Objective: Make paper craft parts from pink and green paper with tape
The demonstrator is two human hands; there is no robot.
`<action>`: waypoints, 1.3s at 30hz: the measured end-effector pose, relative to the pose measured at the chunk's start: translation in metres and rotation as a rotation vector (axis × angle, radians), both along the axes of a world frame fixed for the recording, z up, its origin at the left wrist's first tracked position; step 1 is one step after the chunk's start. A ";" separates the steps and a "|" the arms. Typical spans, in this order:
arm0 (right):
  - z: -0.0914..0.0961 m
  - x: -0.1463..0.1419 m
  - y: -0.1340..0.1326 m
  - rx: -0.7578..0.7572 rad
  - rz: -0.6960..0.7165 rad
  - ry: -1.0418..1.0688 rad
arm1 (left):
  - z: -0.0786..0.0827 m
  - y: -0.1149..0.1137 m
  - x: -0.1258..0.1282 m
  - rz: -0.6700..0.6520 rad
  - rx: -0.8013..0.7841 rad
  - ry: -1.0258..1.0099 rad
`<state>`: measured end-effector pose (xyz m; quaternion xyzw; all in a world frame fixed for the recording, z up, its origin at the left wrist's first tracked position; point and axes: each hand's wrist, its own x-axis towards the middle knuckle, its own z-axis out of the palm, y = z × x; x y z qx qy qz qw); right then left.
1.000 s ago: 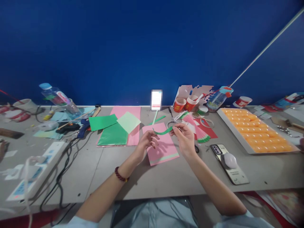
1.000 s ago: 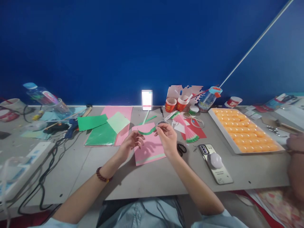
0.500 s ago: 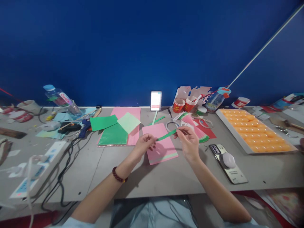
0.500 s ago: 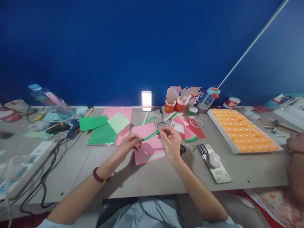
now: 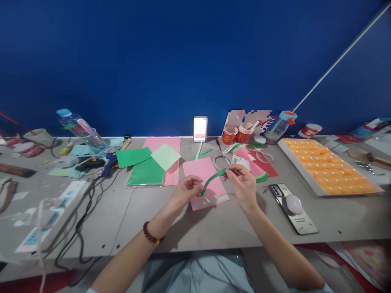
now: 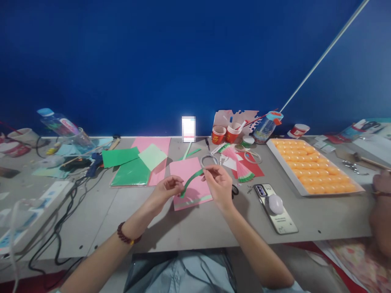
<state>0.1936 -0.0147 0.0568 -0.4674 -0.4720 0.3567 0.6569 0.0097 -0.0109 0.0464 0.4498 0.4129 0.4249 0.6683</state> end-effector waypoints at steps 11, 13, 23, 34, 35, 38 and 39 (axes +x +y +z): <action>-0.039 0.018 -0.023 -0.245 0.008 0.092 | -0.015 -0.020 -0.003 0.036 0.088 0.080; -0.050 0.022 -0.031 -0.283 -0.011 0.134 | -0.020 -0.025 -0.003 0.059 0.075 0.091; -0.063 0.035 -0.038 -0.431 0.045 0.102 | -0.040 -0.040 -0.006 0.096 0.067 0.128; -0.047 0.047 -0.033 -0.187 0.377 -0.497 | -0.017 -0.043 -0.007 0.015 0.189 0.252; -0.041 0.047 -0.032 -0.158 0.411 -0.564 | -0.013 -0.043 -0.007 0.000 0.208 0.258; -0.021 0.048 -0.029 -0.172 0.503 -0.691 | -0.004 -0.044 -0.006 -0.013 0.244 0.266; -0.016 0.048 -0.027 -0.175 0.540 -0.707 | -0.002 -0.044 -0.007 -0.012 0.249 0.266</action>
